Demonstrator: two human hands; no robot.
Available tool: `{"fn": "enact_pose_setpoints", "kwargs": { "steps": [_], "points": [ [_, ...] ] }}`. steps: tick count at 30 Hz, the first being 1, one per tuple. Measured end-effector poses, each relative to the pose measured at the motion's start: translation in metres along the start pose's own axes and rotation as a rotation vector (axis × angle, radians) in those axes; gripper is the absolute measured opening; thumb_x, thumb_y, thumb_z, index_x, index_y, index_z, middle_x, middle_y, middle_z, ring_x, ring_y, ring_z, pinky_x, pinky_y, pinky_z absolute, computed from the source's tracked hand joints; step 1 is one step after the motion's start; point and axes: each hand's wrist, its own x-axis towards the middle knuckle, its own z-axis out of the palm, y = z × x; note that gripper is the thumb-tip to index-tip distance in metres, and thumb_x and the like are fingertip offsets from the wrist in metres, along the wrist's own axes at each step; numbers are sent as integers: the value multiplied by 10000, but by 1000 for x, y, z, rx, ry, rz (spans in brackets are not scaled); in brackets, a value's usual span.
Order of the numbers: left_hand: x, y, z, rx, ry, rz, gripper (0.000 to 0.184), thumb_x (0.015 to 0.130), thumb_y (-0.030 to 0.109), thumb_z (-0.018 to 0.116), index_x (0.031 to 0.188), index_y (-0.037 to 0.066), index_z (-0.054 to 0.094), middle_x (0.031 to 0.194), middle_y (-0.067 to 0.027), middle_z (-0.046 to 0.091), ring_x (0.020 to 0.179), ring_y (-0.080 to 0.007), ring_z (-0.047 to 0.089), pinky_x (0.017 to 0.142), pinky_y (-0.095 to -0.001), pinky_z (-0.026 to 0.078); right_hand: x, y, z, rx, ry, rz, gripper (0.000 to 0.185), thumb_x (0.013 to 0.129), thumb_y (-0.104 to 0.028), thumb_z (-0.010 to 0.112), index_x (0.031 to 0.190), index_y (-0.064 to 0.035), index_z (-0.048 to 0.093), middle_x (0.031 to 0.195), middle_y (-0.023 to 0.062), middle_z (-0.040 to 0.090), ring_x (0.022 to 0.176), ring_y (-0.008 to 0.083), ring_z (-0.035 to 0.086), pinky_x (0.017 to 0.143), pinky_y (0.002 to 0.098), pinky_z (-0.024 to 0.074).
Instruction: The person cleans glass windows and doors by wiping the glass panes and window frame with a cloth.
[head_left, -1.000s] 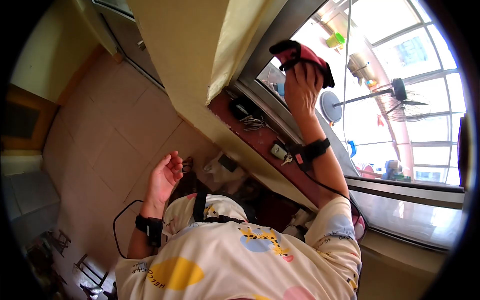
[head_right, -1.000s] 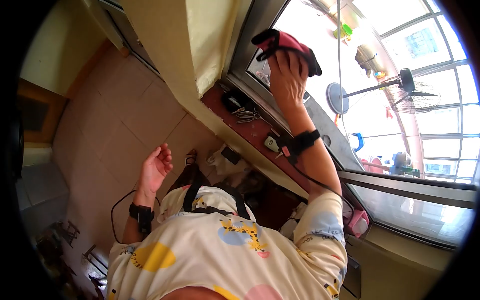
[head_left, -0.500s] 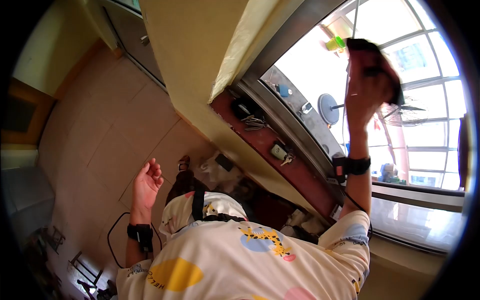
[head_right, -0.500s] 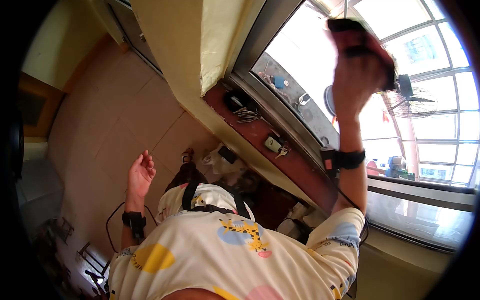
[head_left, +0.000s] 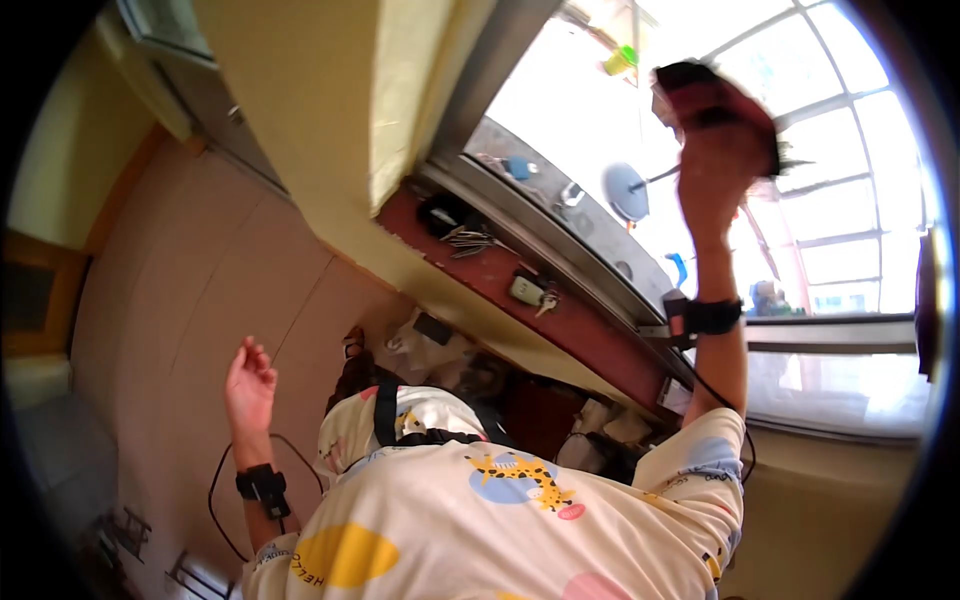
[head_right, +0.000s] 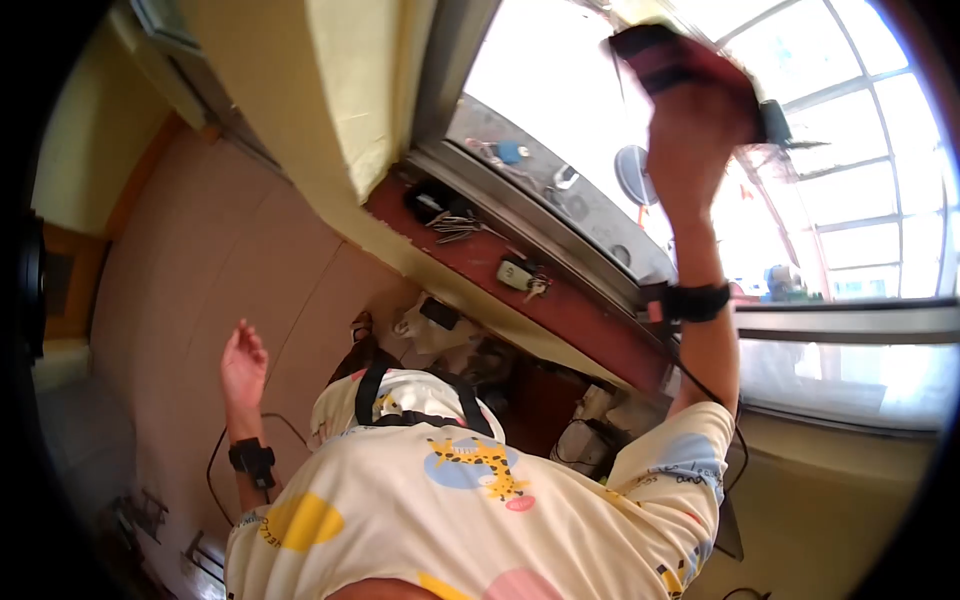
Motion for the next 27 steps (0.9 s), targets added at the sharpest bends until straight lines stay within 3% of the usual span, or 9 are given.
{"fn": "enact_pose_setpoints", "kwargs": {
  "steps": [2, 5, 9, 11, 12, 17, 21, 24, 27],
  "points": [
    [10, 10, -13, -66, -45, 55, 237, 966, 167, 470, 1160, 72, 567, 976, -36, 630, 840, -106, 609, 660, -244, 494, 34, 70, -51, -186, 465, 42, 342, 868, -212, 420, 1145, -75, 565, 1131, 146, 542, 1117, 360, 462, 969, 515, 320],
    [8, 17, 17, -27, -86, 39, 256, 968, 179, 470, 1185, 74, 557, 972, -27, 631, 838, -99, 606, 668, -235, 492, 32, 123, -90, -379, 662, 121, 398, 954, -325, 358, 1167, -50, 550, 1187, 185, 524, 1149, 419, 436, 982, 562, 295],
    [9, 9, 52, 46, -111, 46, 253, 963, 192, 488, 1177, 79, 560, 956, -8, 630, 826, -82, 600, 657, -221, 489, -68, 66, -26, -317, 498, 441, 502, 978, -360, 209, 1272, -48, 470, 1409, 266, 313, 1311, 500, 233, 1044, 597, 198],
    [6, 3, 66, 62, -137, 27, 247, 960, 195, 495, 1168, 80, 563, 955, -6, 628, 824, -76, 597, 650, -216, 486, -143, 20, 16, -212, 357, 431, 414, 971, -255, 320, 1313, -51, 434, 1434, 262, 272, 1324, 496, 214, 1048, 628, 173],
    [5, 1, 72, 83, -153, 5, 242, 958, 197, 501, 1160, 81, 565, 955, -4, 626, 821, -70, 594, 644, -211, 483, -170, -5, 23, -124, 253, 436, 451, 941, -187, 442, 1363, -36, 393, 1488, 233, 197, 1357, 495, 134, 1089, 569, 155],
    [7, -7, 116, 159, -213, -21, 233, 954, 199, 510, 1146, 77, 566, 947, -4, 622, 802, -69, 587, 630, -206, 478, -232, -27, 13, 102, -173, 570, 491, 843, -144, 575, 1323, -121, 475, 1455, 224, 271, 1339, 498, 175, 1068, 585, 152],
    [11, -2, 141, 188, -278, -38, 231, 951, 190, 517, 1145, 74, 563, 935, -3, 617, 784, -74, 580, 629, -205, 476, -138, 101, -60, -118, 361, 439, 550, 833, -247, 615, 1340, -108, 452, 1426, 230, 325, 1260, 496, 319, 994, 606, 252],
    [-2, 0, 170, 203, -335, -27, 227, 947, 183, 523, 1140, 72, 565, 935, -5, 615, 787, -76, 576, 627, -206, 474, -86, 173, -131, -210, 496, 446, 483, 892, -311, 518, 1262, -7, 455, 1354, 271, 379, 1245, 497, 329, 940, 571, 346],
    [-1, -2, 182, 201, -374, -36, 224, 944, 179, 527, 1135, 68, 568, 933, -7, 613, 792, -79, 573, 628, -209, 474, -102, 171, -112, -298, 505, 508, 498, 934, -305, 442, 1333, -10, 399, 1395, 310, 307, 1294, 494, 266, 1024, 551, 281]
  ]
}}
